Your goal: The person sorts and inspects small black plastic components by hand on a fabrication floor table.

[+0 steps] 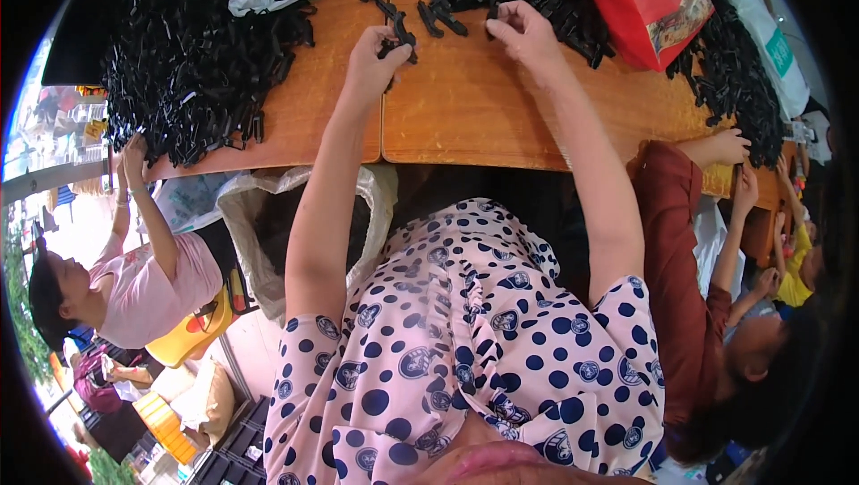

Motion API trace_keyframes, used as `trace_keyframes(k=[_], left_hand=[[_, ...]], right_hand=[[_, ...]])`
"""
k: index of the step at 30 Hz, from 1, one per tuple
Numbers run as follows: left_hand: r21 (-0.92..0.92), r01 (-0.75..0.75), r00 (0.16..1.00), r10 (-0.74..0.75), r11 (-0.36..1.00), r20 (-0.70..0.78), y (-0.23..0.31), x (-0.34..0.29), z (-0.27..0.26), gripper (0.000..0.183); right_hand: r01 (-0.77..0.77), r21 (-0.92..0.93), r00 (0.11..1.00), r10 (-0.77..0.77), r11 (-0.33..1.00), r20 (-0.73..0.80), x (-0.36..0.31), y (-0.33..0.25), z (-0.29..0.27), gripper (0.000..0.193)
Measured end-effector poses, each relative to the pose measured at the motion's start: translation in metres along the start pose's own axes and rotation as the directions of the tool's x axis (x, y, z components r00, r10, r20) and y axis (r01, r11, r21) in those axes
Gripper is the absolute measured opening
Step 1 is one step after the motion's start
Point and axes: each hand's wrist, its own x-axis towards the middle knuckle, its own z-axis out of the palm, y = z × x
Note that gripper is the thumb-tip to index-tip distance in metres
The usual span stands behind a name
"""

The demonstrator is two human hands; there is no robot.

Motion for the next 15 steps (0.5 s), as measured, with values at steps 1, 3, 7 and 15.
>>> trace_keyframes(k=[1,3,7,15], left_hand=[[-0.168,-0.001,1.000,0.006,0.986,0.030,0.005,-0.012,0.005,0.024],[-0.407,0.021,0.997,0.011,0.913,0.077,0.012,-0.032,0.011,0.032],[-0.465,0.072,0.995,-0.029,0.883,0.098,0.019,-0.054,0.018,0.040],[-0.447,-0.110,0.994,0.102,0.888,-0.042,0.017,-0.065,0.036,0.044]], right_hand=[[-0.049,0.217,0.998,0.039,0.975,0.052,-0.015,-0.006,0.010,0.022],[-0.106,0.419,0.991,0.063,0.902,0.116,-0.036,-0.017,0.029,0.020],[-0.133,0.568,0.991,0.097,0.812,0.094,-0.058,-0.026,0.053,0.019],[-0.150,0.562,0.983,0.186,0.813,-0.006,-0.084,-0.037,0.090,0.020]])
